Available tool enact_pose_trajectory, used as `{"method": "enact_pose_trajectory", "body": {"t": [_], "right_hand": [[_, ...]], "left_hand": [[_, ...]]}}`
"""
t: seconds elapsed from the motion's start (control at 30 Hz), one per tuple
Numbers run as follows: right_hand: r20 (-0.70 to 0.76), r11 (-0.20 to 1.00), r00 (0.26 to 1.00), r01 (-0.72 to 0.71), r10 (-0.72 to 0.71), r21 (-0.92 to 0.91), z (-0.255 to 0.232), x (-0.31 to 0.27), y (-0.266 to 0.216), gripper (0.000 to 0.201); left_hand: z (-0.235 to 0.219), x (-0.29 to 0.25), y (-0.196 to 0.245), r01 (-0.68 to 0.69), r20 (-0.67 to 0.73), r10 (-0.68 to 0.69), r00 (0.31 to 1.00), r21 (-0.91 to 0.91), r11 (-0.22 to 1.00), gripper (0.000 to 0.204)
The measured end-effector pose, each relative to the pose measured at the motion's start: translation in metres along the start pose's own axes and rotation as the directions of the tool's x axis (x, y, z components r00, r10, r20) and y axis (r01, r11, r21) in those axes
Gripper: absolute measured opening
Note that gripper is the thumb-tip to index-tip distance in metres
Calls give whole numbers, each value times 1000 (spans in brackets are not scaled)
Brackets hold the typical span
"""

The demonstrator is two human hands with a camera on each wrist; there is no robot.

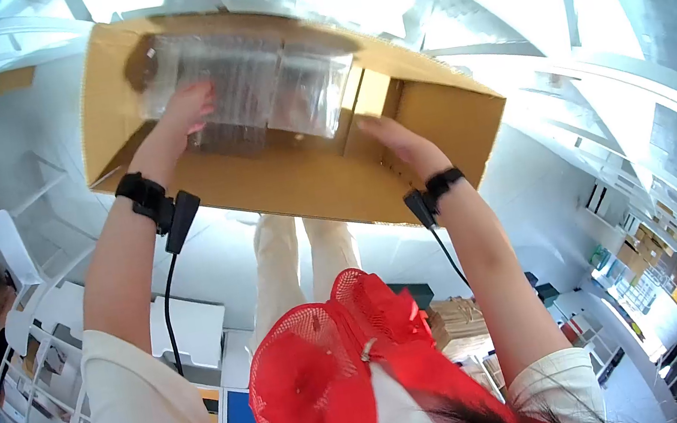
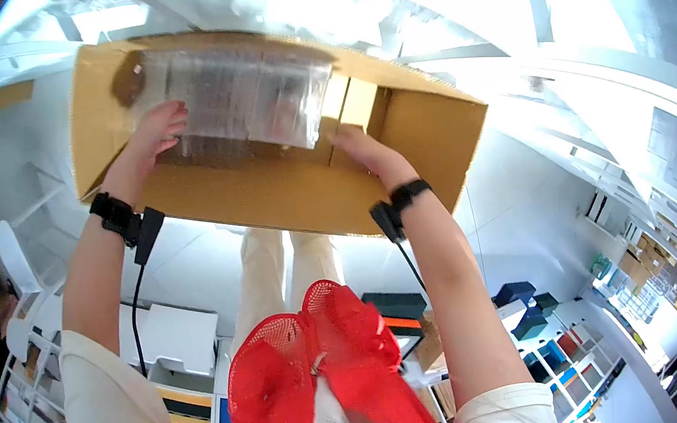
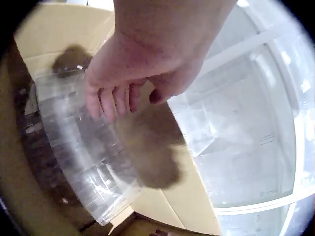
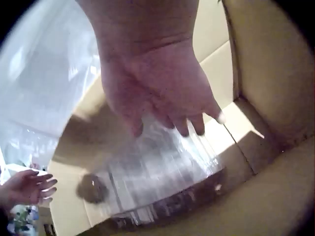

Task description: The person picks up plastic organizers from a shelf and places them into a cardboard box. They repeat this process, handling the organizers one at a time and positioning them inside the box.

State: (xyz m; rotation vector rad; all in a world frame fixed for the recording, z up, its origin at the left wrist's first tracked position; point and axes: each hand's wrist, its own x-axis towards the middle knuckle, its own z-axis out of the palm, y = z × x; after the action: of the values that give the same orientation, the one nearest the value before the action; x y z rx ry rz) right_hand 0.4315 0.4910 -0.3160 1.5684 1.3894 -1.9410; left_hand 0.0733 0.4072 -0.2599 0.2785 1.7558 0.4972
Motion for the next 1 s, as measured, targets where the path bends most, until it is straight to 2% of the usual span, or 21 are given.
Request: {"method": "enact_pose_trajectory", "body": {"t": [0.03, 0.07, 0.13, 0.2, 0.3, 0.33, 0.37, 0.43, 0.5, 0.57, 0.63, 0.7, 0.77, 0.8, 0.83, 0.87, 0.93, 1.0], "right_hand": [[78, 997, 996, -32, 38, -74, -7, -53, -20, 63], [117, 996, 992, -61, 54, 59, -14, -86, -12, 59], [125, 994, 992, -11, -3, 109, -33, -124, 46, 53], [60, 998, 997, 51, -54, 43, -45, -158, 97, 49], [-3, 996, 1000, 4, -3, 90, -40, -239, 159, 55], [-66, 976, 982, -164, 175, 146, -31, -264, 173, 55], [-118, 922, 931, -315, 347, 224, -16, -290, 188, 54], [-191, 911, 937, -211, 291, 355, 17, -340, 248, 56], [-188, 806, 891, -262, 413, 531, 60, -389, 276, 60], [-167, 686, 869, -236, 466, 688, 114, -434, 298, 62], [-150, 563, 825, -227, 545, 795, 172, -454, 341, 64], [-108, 488, 792, -257, 601, 834, 228, -487, 345, 67], [-130, 263, 892, 13, 433, 965, 298, -496, 385, 55], [-168, 124, 923, 133, 345, 983, 327, -497, 401, 49], [-205, -38, 945, 221, 254, 974, 355, -499, 413, 44], [-234, -138, 951, 264, 201, 955, 374, -496, 420, 43], [-259, -248, 955, 289, 147, 925, 387, -490, 427, 41], [-240, -232, 950, 285, 202, 930, 384, -484, 443, 38]], "left_hand": [[-5, -21, 9, -25, 5, 25, 1000, -22, 999, 42], [-8, -42, 15, -48, 15, 48, 999, -42, 998, 42], [-13, -85, 27, -91, 53, 95, 994, -70, 993, 39], [-14, -108, 34, -97, 85, 107, 991, -112, 989, 36], [-20, -118, 4, -18, 151, 52, 987, -220, 975, 31], [-23, -118, -9, 6, 186, 42, 982, -249, 968, 29], [-25, -125, -14, 26, 224, 36, 974, -269, 963, 27], [-19, -160, -16, 40, 291, 47, 956, -284, 958, 24], [-17, -189, -20, 21, 340, 81, 937, -286, 958, 23], [-21, -207, -27, 40, 421, 98, 902, -307, 951, 23], [-25, -214, -37, 65, 460, 99, 882, -327, 943, 23], [-26, -216, -37, 92, 482, 90, 872, -340, 936, 24], [-19, -217, -32, 112, 492, 86, 866, -360, 926, 25], [-10, -232, -22, 77, 476, 109, 873, -355, 932, 25], [-2, -240, -12, 59, 470, 121, 874, -351, 935, 25], [9, -243, 2, 41, 464, 132, 876, -345, 938, 24], [34, -260, 34, -14, 485, 167, 858, -303, 953, 25], [68, -267, 66, -119, 495, 232, 837, -249, 961, 26]]}}
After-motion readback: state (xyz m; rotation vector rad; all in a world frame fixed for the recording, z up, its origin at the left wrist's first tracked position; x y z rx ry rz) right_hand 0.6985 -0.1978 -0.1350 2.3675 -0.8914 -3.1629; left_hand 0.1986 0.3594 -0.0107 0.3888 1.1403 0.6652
